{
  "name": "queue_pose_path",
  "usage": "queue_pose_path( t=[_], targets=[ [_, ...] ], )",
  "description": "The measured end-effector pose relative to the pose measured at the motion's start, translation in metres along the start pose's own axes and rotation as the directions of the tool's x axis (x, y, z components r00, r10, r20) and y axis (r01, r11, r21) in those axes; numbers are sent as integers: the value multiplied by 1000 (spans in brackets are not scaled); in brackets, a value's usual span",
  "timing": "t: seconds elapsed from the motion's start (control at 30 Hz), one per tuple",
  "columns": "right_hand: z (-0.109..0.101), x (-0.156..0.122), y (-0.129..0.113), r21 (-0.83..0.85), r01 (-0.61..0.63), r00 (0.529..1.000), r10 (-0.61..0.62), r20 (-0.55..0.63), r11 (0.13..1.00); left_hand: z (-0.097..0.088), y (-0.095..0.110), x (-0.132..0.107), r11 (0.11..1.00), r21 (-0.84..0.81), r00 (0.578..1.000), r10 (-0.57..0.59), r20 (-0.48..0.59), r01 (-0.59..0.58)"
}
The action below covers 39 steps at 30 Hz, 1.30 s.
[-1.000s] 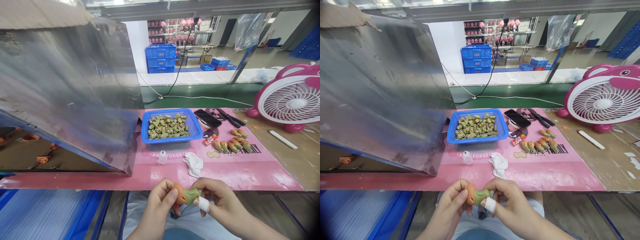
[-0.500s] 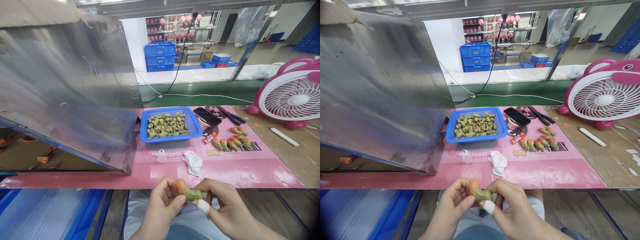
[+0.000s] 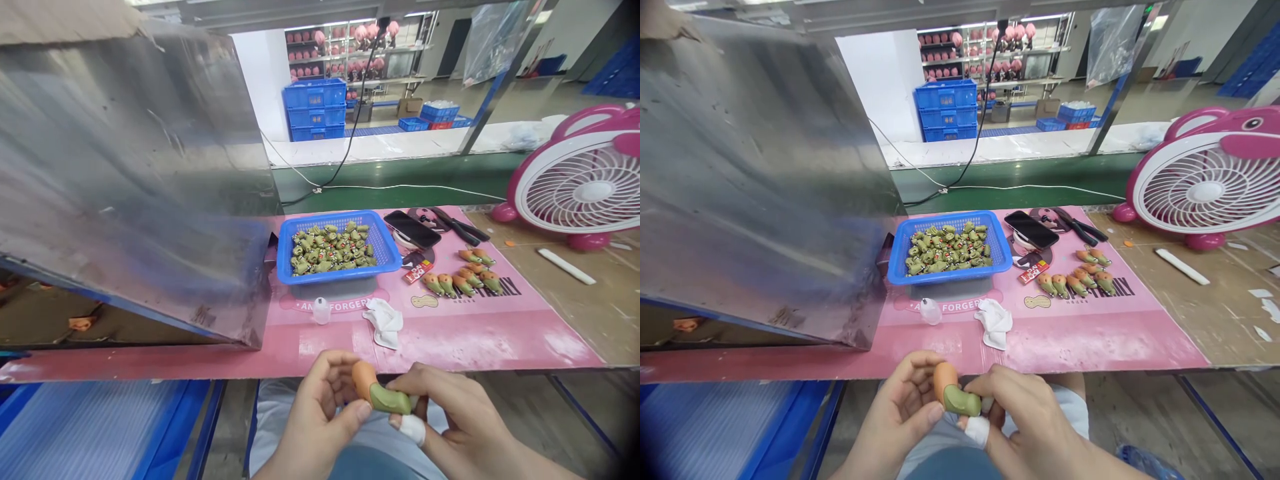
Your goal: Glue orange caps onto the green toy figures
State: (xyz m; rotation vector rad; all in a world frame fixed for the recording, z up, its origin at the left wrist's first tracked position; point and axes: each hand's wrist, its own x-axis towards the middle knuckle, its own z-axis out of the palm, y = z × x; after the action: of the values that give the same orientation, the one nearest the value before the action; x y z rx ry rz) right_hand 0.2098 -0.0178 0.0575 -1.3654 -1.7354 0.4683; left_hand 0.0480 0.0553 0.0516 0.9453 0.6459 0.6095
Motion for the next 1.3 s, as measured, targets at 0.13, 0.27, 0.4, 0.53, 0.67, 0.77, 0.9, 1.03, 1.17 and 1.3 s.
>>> queue_pose_path(
  t=[0.13, 0.27, 0.4, 0.53, 0.67, 0.77, 0.9, 1.03, 1.17, 1.3],
  targets=[
    [1, -1, 1, 38, -40, 999, 40, 2, 998, 1, 0, 0, 999, -38, 998, -37, 42, 39],
    [3, -2, 2, 58, -72, 997, 72, -4, 996, 1, -1, 1, 998, -43, 998, -42, 37, 43],
    [6, -2, 1, 102, -67, 997, 70, -28, 993, 0, -4, -1, 1000, -30, 999, -5, 52, 6],
    [11, -3, 1, 140, -70, 991, 84, -100, 988, -6, -15, 1, 948, 152, 960, 271, 77, -280],
    [15, 1, 4, 126, -52, 989, 69, -134, 991, -22, -26, 7, 474, 522, 673, 676, 299, -709],
    [15, 5, 4, 3, 23, 981, -22, -194, 1000, -27, -29, 8, 212, 569, 515, 732, 446, -795],
    [12, 7, 4, -38, 52, 978, -58, -198, 998, -13, -24, 7, 715, 514, 833, 554, -4, -474],
    [12, 6, 5, -44, 63, 976, -71, -207, 997, 4, -27, 9, 984, 170, 994, 60, -86, -45],
    [14, 6, 5, -91, 89, 964, -109, -241, 992, 9, -38, 11, 994, -73, 988, -94, -125, 85],
    [16, 5, 3, -199, 112, 950, -164, -267, 974, 9, -43, 13, 983, -125, 982, -152, -113, 137]
  ],
)
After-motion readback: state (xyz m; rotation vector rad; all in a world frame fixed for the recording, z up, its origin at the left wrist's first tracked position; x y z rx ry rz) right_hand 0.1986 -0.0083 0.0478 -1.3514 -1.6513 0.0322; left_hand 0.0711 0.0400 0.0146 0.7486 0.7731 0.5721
